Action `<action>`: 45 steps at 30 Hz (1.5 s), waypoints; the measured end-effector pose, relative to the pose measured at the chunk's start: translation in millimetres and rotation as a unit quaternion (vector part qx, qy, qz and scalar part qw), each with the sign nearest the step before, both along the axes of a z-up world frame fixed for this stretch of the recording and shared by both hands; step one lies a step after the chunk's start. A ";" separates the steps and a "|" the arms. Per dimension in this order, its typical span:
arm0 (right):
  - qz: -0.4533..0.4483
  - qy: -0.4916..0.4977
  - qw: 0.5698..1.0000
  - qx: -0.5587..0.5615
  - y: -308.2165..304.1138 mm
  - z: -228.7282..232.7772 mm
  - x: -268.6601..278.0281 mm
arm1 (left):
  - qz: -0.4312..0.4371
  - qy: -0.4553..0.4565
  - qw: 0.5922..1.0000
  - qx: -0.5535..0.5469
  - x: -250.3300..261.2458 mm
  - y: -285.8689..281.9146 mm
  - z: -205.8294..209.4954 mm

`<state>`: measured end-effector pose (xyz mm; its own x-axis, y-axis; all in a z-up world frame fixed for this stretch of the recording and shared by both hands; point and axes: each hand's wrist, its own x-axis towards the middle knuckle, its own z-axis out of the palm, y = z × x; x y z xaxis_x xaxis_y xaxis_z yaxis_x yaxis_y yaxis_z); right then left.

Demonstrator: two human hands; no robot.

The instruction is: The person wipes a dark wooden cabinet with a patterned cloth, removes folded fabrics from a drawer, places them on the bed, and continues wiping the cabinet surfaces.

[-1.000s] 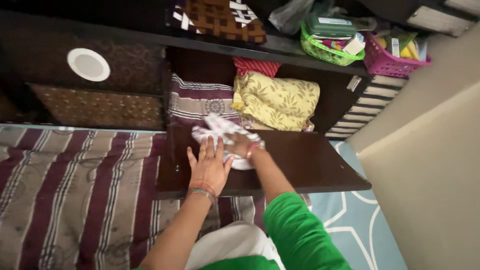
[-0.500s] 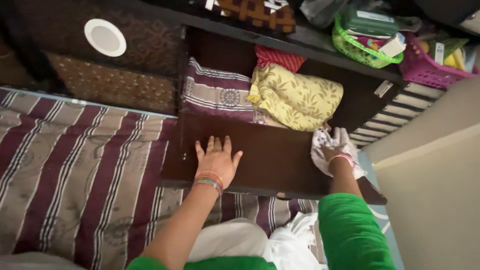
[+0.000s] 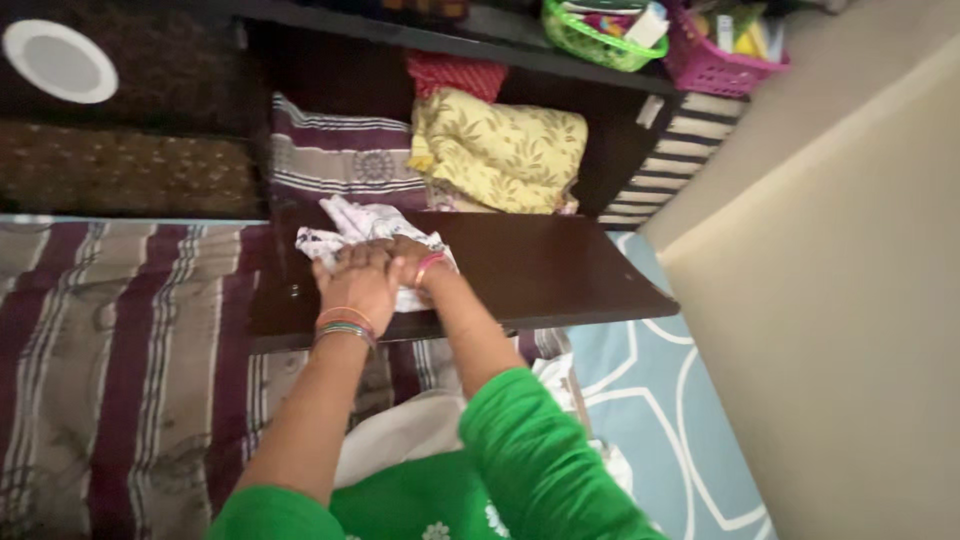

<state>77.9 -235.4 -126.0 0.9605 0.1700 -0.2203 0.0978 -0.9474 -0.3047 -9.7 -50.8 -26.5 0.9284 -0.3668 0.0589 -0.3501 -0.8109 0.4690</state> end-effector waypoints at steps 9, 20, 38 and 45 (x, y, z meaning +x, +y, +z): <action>0.009 -0.022 0.998 0.063 40.0 0.8 -10.2 | 0.010 -0.161 0.984 -0.077 6.0 2.1 -20.7; -0.009 -0.036 0.999 0.006 58.4 5.8 -2.7 | 0.051 -0.144 0.980 -0.130 7.0 6.2 -20.9; 0.009 -0.049 0.978 0.200 118.8 81.3 -95.3 | -0.080 -0.018 0.997 0.011 14.4 76.2 41.0; 0.018 -0.036 0.970 0.239 58.9 80.9 -109.5 | -0.116 -0.035 0.992 0.036 -18.9 17.5 29.4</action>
